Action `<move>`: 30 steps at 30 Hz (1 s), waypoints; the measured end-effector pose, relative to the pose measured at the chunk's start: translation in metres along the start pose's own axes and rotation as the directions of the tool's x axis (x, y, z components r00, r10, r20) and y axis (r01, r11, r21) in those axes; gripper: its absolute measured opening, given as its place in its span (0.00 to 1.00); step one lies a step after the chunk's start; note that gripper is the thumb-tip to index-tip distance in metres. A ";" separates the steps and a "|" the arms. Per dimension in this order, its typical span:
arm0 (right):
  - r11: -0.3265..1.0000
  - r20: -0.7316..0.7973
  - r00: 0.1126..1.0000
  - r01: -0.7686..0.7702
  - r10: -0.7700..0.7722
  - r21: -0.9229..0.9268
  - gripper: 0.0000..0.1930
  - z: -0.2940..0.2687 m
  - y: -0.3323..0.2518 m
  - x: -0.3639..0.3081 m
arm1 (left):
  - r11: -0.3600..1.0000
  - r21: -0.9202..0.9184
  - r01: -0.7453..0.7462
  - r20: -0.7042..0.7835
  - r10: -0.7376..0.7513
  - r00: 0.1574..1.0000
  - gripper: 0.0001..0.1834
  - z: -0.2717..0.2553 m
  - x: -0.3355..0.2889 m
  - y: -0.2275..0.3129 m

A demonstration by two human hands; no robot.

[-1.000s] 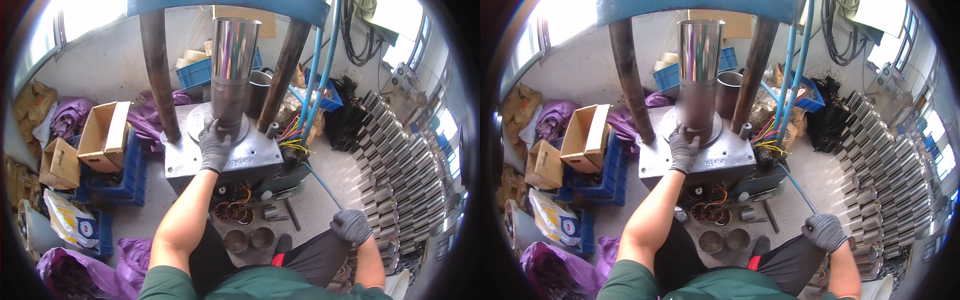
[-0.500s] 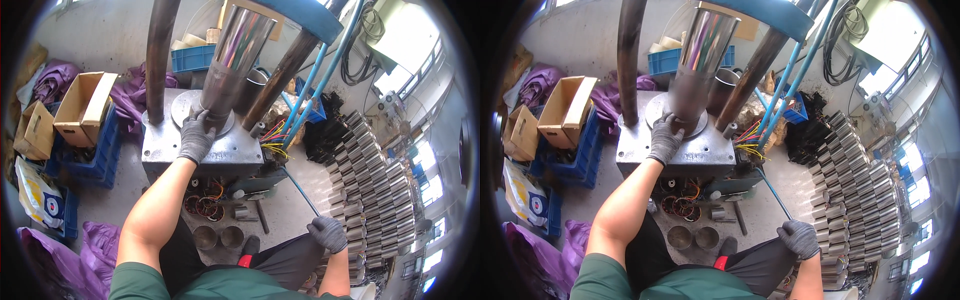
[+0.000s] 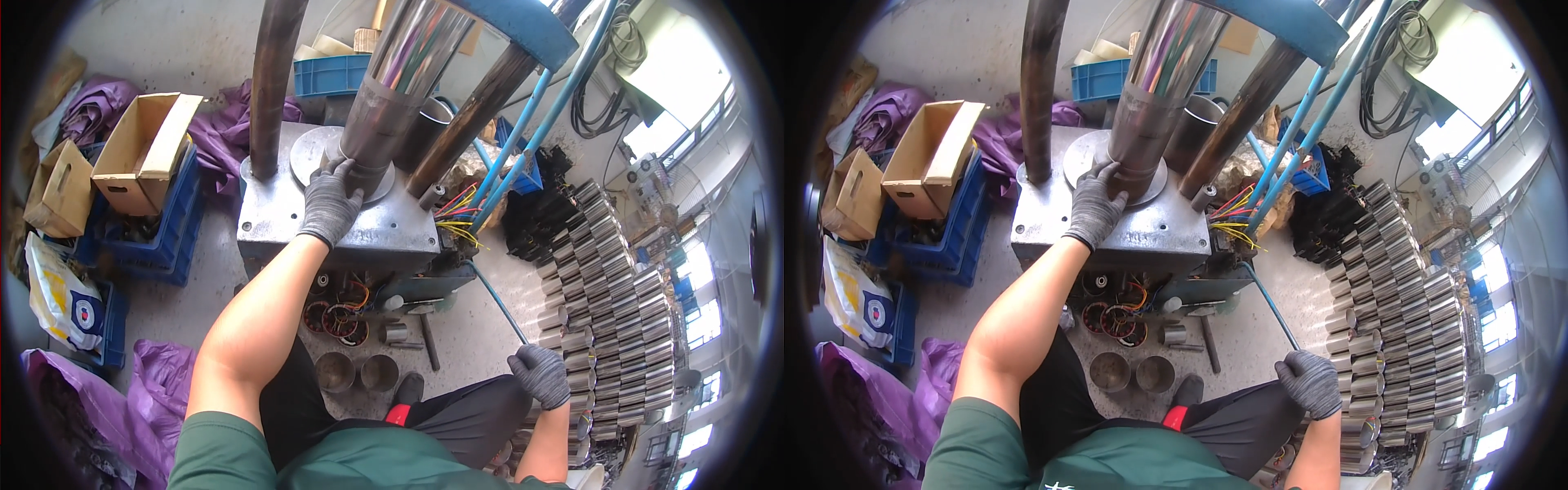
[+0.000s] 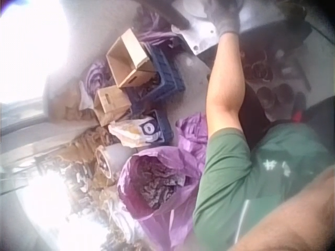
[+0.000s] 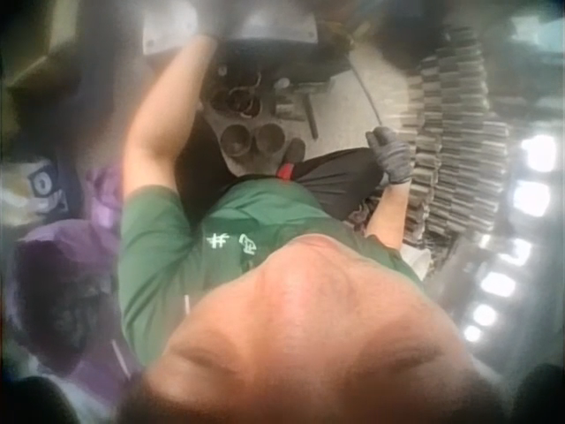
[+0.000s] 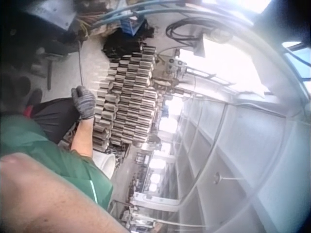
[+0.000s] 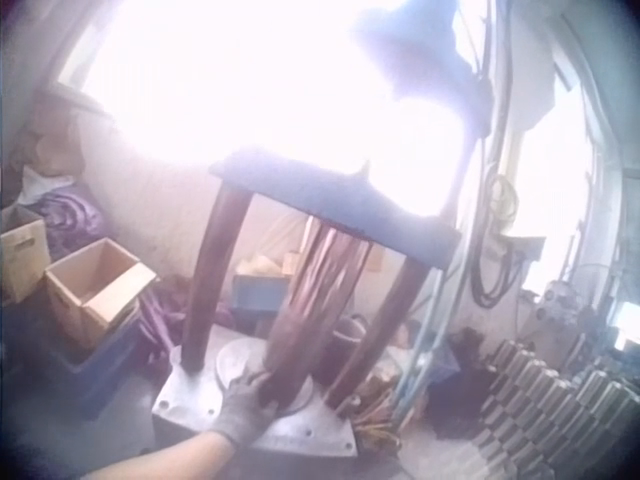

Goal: The person assembles electric motor components by arranging wires in a stator, wiping down metal housing parts with a cloth, and using a hydraulic press to seat the stator into the housing.

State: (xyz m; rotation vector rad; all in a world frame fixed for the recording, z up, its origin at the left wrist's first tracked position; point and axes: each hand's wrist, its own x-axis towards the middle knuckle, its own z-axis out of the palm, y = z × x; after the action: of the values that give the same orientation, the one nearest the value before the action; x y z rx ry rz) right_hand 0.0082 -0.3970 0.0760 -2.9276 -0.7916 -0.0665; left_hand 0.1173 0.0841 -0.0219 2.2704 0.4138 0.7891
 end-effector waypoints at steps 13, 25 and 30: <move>0.990 0.112 0.994 -0.004 -0.012 0.142 0.14 -0.034 0.007 0.025 | 1.000 -0.006 -0.005 -0.024 0.005 1.000 0.33 0.000 -0.001 -0.001; 0.987 0.191 0.979 0.046 -0.075 0.153 0.07 -0.006 0.018 -0.002 | 1.000 0.017 -0.023 -0.027 0.024 0.999 0.33 0.002 0.000 -0.001; 0.987 0.144 0.987 0.051 -0.074 0.156 0.06 -0.006 0.013 0.000 | 0.999 0.022 -0.035 -0.026 0.036 0.999 0.33 0.003 0.001 -0.004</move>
State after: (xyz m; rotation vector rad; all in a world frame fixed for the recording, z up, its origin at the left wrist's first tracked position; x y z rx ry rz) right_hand 0.0145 -0.4087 0.0809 -2.7890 -0.8683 0.2023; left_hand 0.1194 0.0855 -0.0261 2.2954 0.3971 0.8375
